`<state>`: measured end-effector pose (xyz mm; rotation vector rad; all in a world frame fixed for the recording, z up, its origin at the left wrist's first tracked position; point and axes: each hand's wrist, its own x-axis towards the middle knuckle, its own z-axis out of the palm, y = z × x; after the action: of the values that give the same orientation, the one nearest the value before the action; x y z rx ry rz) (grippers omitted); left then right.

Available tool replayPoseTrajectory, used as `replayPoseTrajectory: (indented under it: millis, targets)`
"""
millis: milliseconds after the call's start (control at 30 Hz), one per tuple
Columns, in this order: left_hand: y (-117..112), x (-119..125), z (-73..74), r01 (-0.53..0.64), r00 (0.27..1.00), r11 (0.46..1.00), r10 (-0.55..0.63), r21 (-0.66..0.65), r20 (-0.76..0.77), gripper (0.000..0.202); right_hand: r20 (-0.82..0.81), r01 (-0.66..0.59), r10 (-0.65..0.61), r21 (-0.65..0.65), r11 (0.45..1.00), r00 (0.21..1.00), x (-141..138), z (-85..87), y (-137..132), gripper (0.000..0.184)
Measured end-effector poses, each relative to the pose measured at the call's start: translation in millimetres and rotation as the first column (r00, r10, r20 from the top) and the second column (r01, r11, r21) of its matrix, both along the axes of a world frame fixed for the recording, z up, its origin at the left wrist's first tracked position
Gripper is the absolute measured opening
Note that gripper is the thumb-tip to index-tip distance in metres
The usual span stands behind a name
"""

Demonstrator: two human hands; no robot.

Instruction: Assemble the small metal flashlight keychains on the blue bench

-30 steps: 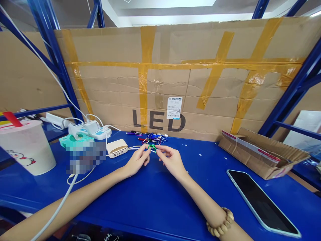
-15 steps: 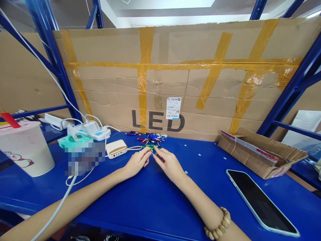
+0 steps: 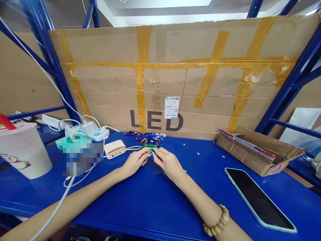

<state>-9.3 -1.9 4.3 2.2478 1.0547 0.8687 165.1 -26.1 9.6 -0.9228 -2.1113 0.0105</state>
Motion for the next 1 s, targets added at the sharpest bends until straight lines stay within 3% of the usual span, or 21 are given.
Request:
replayPoseTrajectory:
  millis: [167, 333, 600, 867, 933, 1000]
  targets:
    - [-2, 1, 0.8, -0.006, 1.000, 1.000, 0.005, -0.014, -0.027, 0.022, -0.078, -0.018, 0.017, -0.012, 1.000, 0.997, -1, -1.5, 2, 0.029]
    - [-1, 2, -1.5, 0.023, 0.998, 1.000, -0.022, -0.015, 0.052, 0.023, -0.135, -0.021, 0.022, 0.009, 1.000, 0.991, -3, -5.3, 2, 0.029]
    - [-2, 4, -0.5, 0.080, 0.985, 0.993, -0.065, -0.089, 0.159, 0.029, -0.061, -0.005, 0.012, 0.120, 0.993, 0.998, -3, -6.3, 1, 0.032]
    - [1, 11, -3.3, 0.334, 0.890, 0.891, -0.191, -0.308, 0.414, 0.030, 0.066, -0.029, 0.013, 0.246, 0.969, 0.998, 1, -2.1, 2, 0.031]
    - [2, 11, -3.8, 0.323, 0.897, 0.892, -0.181, -0.318, 0.404, 0.031, 0.072, -0.028, 0.011, 0.243, 0.970, 0.997, 2, -1.9, 2, 0.031]
    - [0, 10, -3.4, 0.246, 0.924, 0.925, -0.134, -0.288, 0.358, 0.031, 0.075, -0.015, -0.002, 0.235, 0.972, 0.997, 2, -2.2, 3, 0.031]
